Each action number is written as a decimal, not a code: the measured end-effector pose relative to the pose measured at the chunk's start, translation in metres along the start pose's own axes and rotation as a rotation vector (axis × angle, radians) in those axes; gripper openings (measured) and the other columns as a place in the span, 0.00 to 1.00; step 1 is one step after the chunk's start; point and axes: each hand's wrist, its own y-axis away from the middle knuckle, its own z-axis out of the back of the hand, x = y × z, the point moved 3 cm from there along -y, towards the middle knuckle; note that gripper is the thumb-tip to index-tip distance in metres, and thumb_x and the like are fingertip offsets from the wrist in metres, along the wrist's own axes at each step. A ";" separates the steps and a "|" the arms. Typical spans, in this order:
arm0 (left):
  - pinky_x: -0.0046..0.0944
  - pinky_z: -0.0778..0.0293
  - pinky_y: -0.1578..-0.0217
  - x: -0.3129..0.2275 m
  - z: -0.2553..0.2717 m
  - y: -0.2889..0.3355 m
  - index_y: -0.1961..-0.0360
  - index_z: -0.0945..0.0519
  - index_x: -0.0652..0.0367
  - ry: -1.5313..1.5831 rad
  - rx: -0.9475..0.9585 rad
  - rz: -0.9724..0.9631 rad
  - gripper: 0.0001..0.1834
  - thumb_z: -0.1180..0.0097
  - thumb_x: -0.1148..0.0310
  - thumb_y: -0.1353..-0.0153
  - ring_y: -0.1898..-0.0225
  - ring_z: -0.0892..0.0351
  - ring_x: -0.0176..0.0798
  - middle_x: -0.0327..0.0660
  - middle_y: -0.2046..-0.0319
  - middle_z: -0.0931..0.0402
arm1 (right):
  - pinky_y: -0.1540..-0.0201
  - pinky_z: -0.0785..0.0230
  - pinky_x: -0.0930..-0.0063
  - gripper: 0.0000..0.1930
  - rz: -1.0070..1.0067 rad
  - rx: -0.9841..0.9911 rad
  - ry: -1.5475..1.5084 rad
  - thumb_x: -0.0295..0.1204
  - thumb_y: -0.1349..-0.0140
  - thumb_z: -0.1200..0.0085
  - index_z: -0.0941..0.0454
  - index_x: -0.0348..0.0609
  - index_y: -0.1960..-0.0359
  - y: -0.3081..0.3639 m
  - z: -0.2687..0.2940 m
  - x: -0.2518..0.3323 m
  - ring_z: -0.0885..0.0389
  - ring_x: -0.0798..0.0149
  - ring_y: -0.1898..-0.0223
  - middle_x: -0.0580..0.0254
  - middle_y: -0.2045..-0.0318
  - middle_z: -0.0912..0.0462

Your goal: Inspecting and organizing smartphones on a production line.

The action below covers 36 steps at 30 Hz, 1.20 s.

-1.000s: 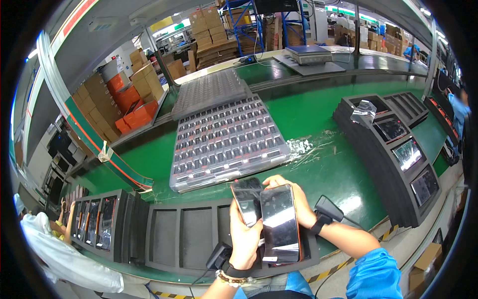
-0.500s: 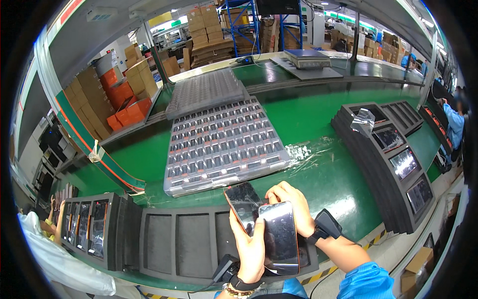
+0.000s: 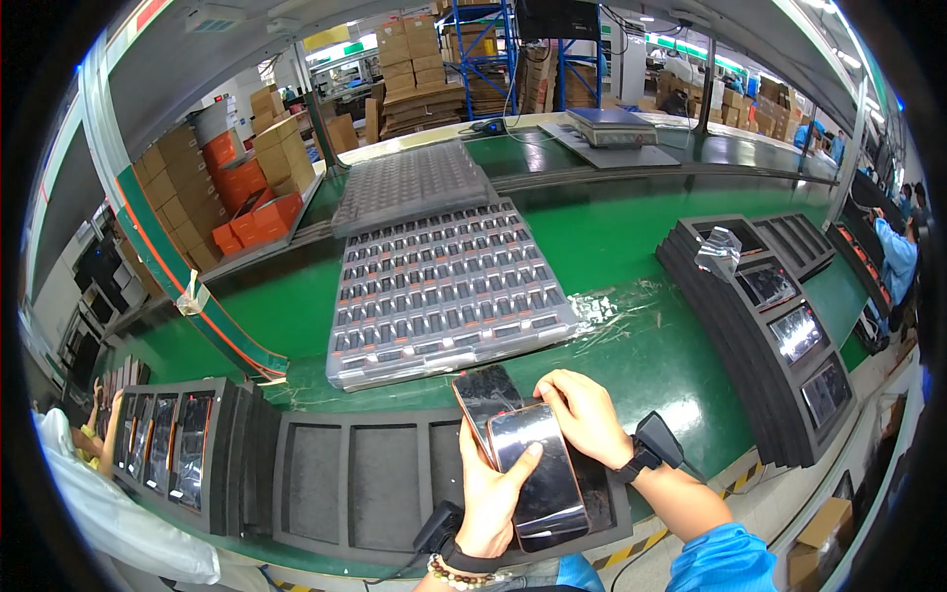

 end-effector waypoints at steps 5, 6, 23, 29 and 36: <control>0.38 0.26 0.42 0.006 0.012 -0.005 0.35 0.36 0.59 0.042 -0.018 0.059 0.33 0.34 0.79 0.38 0.44 0.24 0.35 0.41 0.45 0.24 | 0.60 0.28 0.59 0.10 0.014 0.113 0.044 0.31 0.27 0.52 0.21 0.41 0.64 0.000 0.003 0.010 0.21 0.48 0.66 0.53 0.72 0.20; 0.37 0.25 0.44 0.005 0.011 -0.005 0.38 0.32 0.60 0.068 -0.023 0.087 0.28 0.35 0.78 0.36 0.46 0.23 0.34 0.40 0.48 0.23 | 0.61 0.28 0.57 0.10 0.027 0.132 0.071 0.32 0.27 0.53 0.22 0.41 0.65 0.000 0.003 0.010 0.22 0.48 0.66 0.52 0.73 0.20; 0.34 0.27 0.47 -0.082 0.029 0.000 0.43 0.25 0.64 -0.432 0.048 -0.296 0.19 0.38 0.74 0.33 0.51 0.22 0.31 0.37 0.50 0.20 | 0.75 0.41 0.78 0.25 -0.331 0.140 -0.771 0.43 0.19 0.67 0.32 0.43 0.74 0.006 0.006 -0.014 0.36 0.75 0.79 0.69 0.81 0.32; 0.36 0.22 0.72 -0.123 0.027 0.012 0.53 0.20 0.52 -1.595 0.231 -0.562 0.22 0.29 0.53 0.43 0.71 0.14 0.44 0.44 0.71 0.16 | 0.73 0.41 0.78 0.25 -0.332 0.098 -0.786 0.43 0.19 0.67 0.31 0.42 0.74 0.006 0.007 -0.018 0.35 0.76 0.78 0.69 0.81 0.31; 0.39 0.27 0.77 -0.105 0.033 0.005 0.68 0.26 0.51 -1.812 0.567 -0.761 0.20 0.36 0.46 0.39 0.76 0.18 0.43 0.36 0.76 0.22 | 0.74 0.41 0.77 0.24 -0.322 0.244 -0.920 0.44 0.22 0.61 0.32 0.42 0.75 0.003 0.004 -0.026 0.34 0.74 0.79 0.69 0.81 0.34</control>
